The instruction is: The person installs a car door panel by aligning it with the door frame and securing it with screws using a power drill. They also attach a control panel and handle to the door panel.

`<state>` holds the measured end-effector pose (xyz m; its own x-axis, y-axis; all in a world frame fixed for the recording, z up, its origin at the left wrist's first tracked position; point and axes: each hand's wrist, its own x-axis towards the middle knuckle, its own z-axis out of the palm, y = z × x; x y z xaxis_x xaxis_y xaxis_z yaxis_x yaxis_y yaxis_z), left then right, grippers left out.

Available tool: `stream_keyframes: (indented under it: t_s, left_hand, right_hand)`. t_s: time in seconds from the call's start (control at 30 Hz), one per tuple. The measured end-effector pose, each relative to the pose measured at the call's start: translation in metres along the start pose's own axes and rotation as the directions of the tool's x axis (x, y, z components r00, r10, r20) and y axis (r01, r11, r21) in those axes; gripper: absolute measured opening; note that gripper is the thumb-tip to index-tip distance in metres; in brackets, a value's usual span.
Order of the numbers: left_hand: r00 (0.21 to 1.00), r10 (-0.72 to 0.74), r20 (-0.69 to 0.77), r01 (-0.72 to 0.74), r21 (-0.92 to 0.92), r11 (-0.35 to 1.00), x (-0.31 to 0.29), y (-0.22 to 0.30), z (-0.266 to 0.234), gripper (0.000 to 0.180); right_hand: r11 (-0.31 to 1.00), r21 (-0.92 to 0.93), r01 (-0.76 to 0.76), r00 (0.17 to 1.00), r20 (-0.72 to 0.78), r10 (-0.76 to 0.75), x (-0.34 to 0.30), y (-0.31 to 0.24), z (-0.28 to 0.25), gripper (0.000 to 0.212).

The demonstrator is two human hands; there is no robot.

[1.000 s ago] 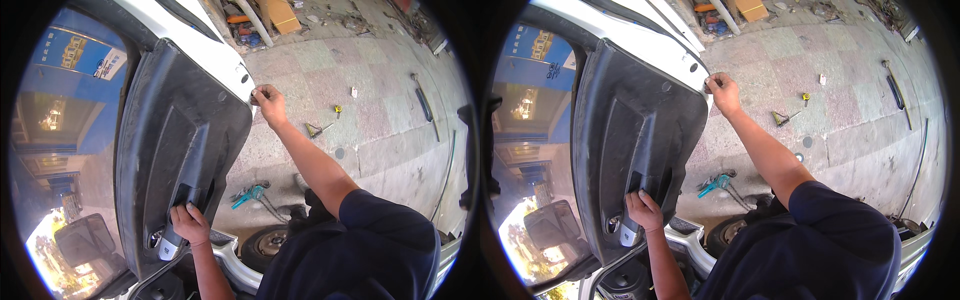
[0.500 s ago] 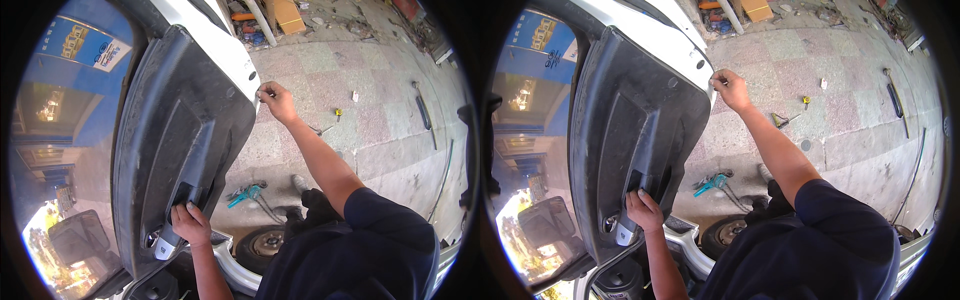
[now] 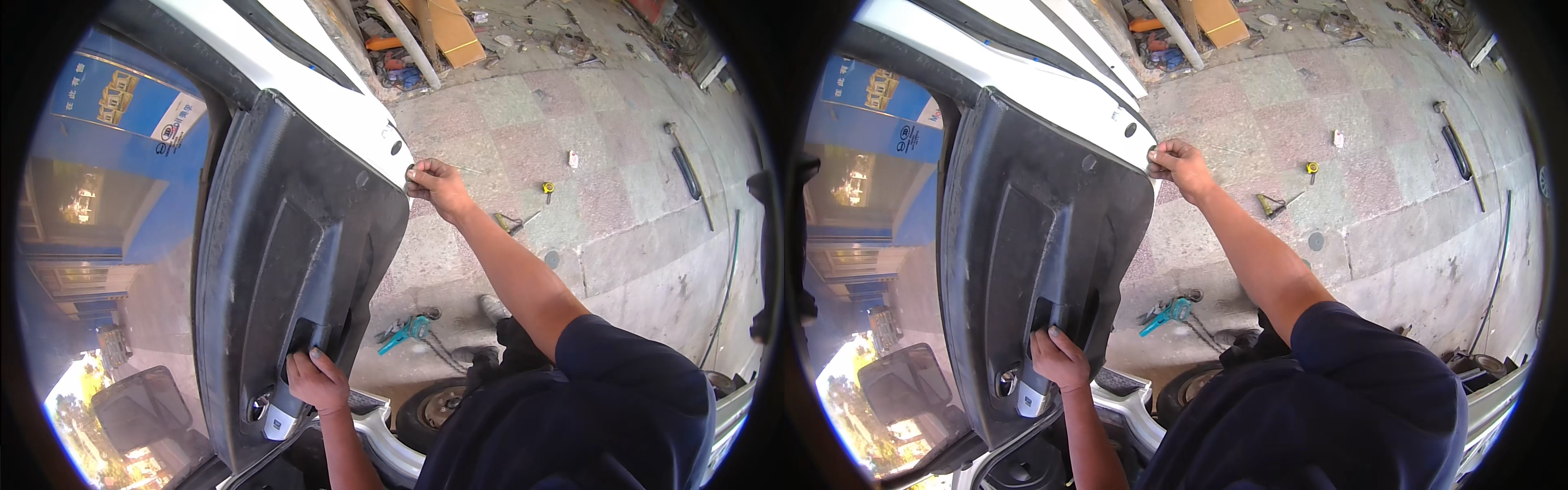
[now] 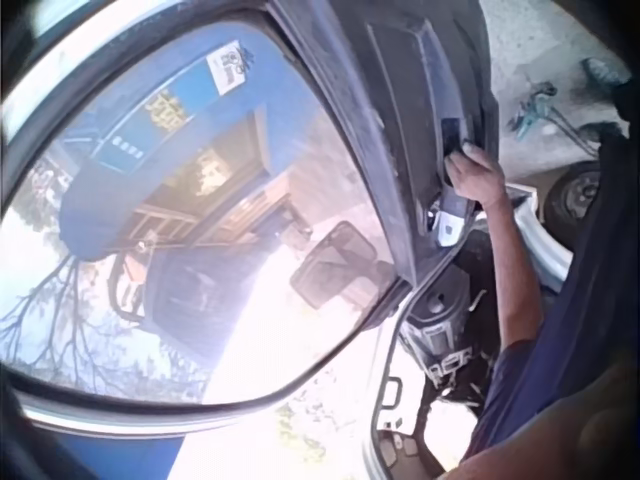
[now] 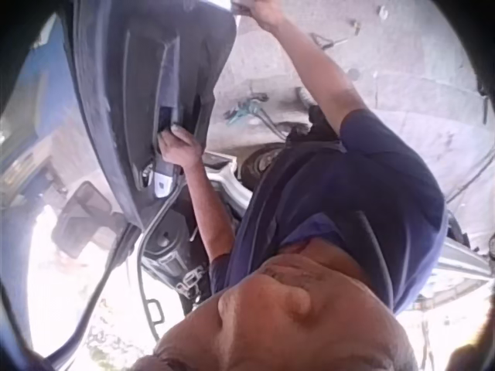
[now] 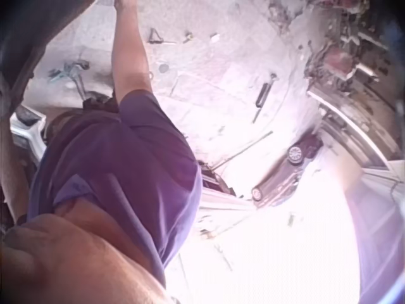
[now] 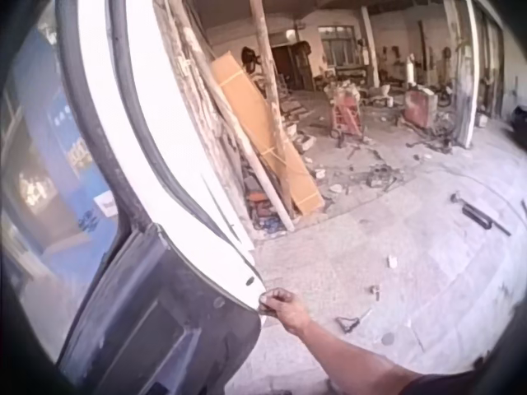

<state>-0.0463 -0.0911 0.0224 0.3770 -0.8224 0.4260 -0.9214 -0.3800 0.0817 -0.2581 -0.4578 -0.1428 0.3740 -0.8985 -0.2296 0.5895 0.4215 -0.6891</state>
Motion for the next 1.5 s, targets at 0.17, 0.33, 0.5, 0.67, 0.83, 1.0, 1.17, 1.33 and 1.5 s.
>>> stream_keyframes:
  t_s: [0.17,0.33,0.5,0.67,0.83,1.0,1.17,1.33,1.5]
  left_hand:
    - [1.000,0.016,-0.008,-0.016,-0.001,1.000,0.002,-0.001,0.001,0.036]
    - [1.000,0.020,-0.023,-0.020,-0.012,1.000,0.003,0.004,0.002,0.035]
    - [1.000,-0.006,-0.031,0.006,-0.017,1.000,0.001,0.003,0.000,0.032]
    - [0.999,-0.041,-0.012,0.041,-0.006,0.999,0.004,0.004,-0.004,0.027]
    - [0.998,-0.040,-0.046,0.039,-0.011,0.999,0.003,0.003,-0.003,0.026]
    - [0.993,-0.009,-0.117,0.006,-0.023,1.000,0.003,0.001,-0.004,0.029]
    - [0.968,-0.011,-0.253,-0.043,-0.209,0.977,-0.001,0.000,-0.007,0.032]
    - [0.928,0.113,-0.356,-0.201,-0.222,0.954,-0.069,0.012,-0.012,0.037]
    - [0.990,-0.142,-0.017,0.110,-0.544,0.832,-0.182,0.036,0.012,0.041]
  right_hand:
    - [0.999,-0.010,-0.032,0.999,-0.017,0.032,-0.006,0.001,-0.001,0.010]
    - [1.000,-0.002,-0.005,0.994,-0.112,0.005,-0.008,0.006,-0.001,0.012]
    - [0.990,-0.112,0.080,0.979,-0.179,-0.100,-0.007,0.015,0.018,0.018]
    - [0.837,-0.467,0.285,0.935,-0.057,-0.351,0.005,0.014,0.002,0.016]
    - [0.750,-0.583,0.314,0.928,0.020,-0.373,0.003,0.003,-0.012,0.023]
    - [0.788,-0.582,0.199,0.963,-0.033,-0.267,-0.027,0.004,-0.030,0.025]
    - [0.735,-0.661,0.149,0.989,0.080,-0.128,-0.076,0.001,-0.014,0.022]
    - [0.627,-0.776,0.073,0.957,0.233,0.176,-0.186,0.020,0.000,0.019]
    - [0.647,-0.754,-0.114,0.851,0.262,0.455,-0.294,0.074,0.019,0.017]
